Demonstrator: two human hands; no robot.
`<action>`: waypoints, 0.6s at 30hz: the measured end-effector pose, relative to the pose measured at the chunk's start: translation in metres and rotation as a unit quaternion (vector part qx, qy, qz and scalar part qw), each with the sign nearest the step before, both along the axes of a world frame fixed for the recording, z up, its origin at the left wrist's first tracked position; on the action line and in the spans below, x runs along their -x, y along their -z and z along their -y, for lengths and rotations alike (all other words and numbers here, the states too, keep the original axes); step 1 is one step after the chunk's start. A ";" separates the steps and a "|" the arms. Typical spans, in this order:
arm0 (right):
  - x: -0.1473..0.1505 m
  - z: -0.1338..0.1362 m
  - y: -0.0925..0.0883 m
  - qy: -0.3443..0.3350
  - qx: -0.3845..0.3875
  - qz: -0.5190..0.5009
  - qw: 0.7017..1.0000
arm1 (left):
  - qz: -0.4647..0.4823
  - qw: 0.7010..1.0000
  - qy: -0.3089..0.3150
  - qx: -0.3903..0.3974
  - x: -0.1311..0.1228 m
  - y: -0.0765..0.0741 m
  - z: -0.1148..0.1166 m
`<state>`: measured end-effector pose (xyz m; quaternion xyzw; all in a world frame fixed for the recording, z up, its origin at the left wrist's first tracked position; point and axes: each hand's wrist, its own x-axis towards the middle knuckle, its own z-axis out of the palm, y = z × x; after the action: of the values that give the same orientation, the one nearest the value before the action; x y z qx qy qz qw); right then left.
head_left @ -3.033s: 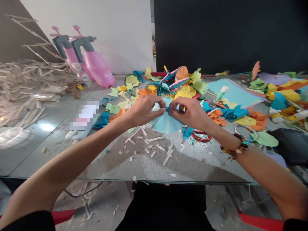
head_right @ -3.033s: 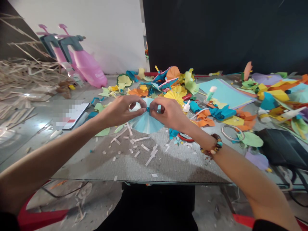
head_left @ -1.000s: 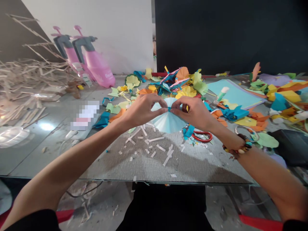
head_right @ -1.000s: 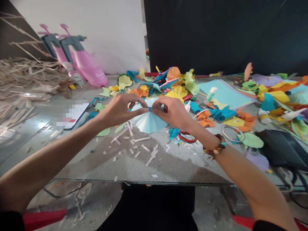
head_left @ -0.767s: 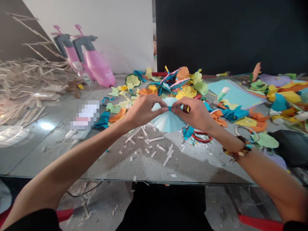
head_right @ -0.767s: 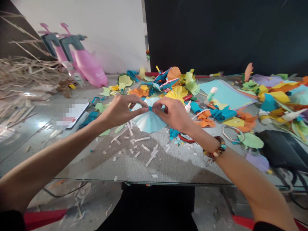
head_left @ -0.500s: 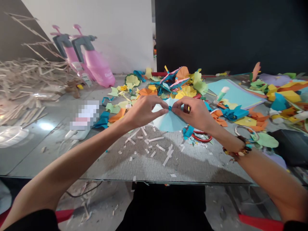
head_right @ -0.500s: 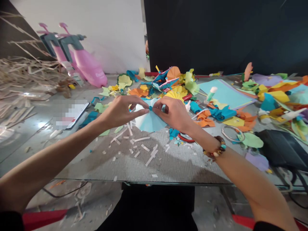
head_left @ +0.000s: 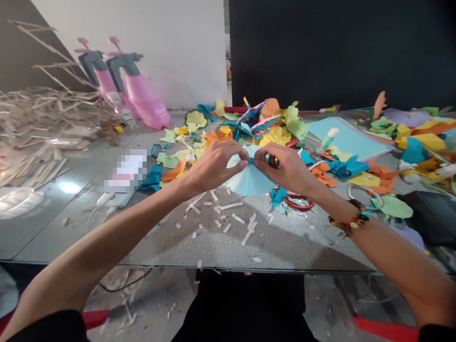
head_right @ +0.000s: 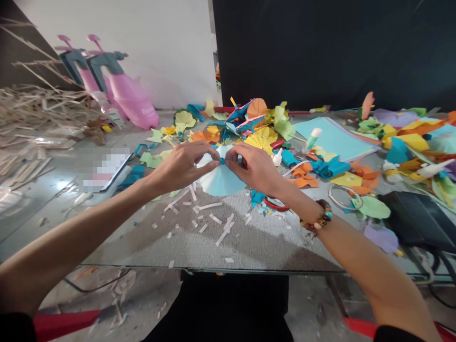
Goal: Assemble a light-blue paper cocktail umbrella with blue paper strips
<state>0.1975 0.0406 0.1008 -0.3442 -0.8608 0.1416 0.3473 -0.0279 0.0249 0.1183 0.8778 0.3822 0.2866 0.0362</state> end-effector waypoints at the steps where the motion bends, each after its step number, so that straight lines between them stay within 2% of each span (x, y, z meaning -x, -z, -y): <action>1: 0.000 -0.001 0.000 -0.002 0.000 0.002 1.000 | -0.002 1.000 0.001 -0.002 0.000 0.000 0.000; 18: 0.002 0.001 0.001 -0.004 -0.014 0.015 1.000 | -0.025 1.000 0.010 -0.007 0.005 0.001 -0.002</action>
<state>0.1956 0.0398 0.0995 -0.3375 -0.8692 0.1260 0.3386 -0.0331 0.0271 0.1171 0.8885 0.3724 0.2671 0.0236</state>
